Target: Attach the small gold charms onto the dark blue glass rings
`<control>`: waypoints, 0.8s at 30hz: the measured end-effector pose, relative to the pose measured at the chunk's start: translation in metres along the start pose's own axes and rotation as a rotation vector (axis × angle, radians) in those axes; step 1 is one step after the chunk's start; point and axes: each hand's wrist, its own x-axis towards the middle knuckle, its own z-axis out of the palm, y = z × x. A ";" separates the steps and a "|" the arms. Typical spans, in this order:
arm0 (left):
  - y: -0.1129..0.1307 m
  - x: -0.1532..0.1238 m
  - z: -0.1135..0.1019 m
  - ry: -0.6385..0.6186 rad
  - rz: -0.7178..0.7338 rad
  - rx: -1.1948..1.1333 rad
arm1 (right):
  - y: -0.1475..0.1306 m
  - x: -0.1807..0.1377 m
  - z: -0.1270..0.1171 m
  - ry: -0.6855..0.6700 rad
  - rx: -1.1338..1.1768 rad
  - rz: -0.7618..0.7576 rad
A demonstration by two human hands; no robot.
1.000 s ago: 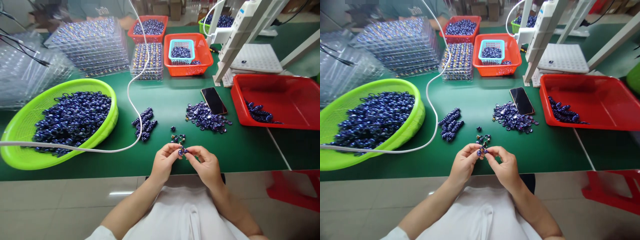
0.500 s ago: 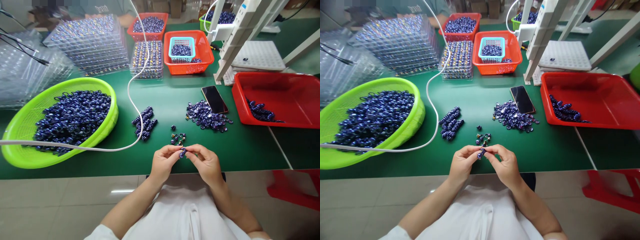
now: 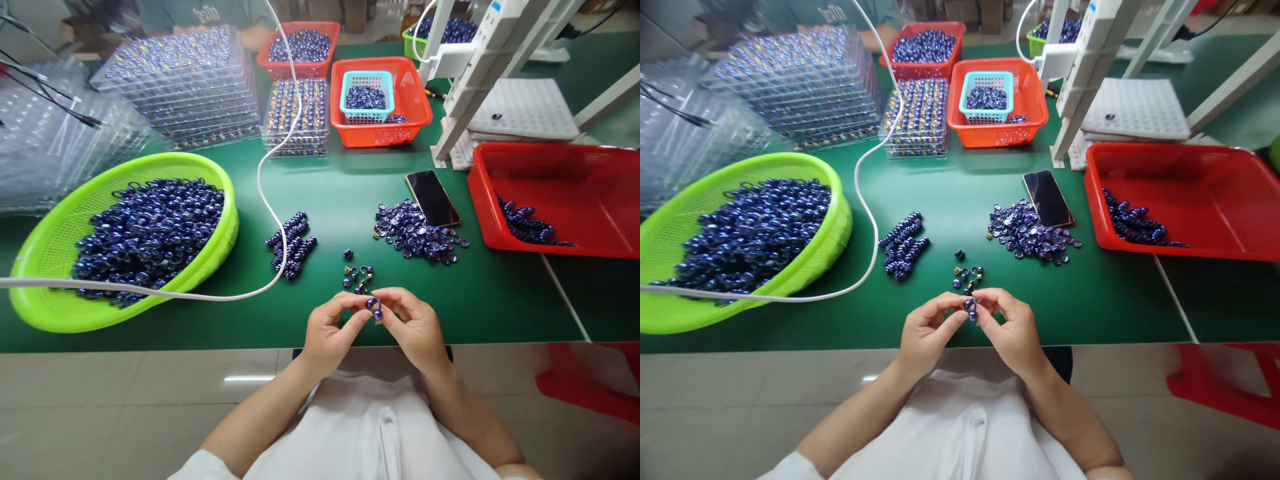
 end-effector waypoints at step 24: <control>0.009 0.005 -0.001 -0.049 0.000 0.149 | -0.002 0.001 -0.009 0.011 -0.292 -0.211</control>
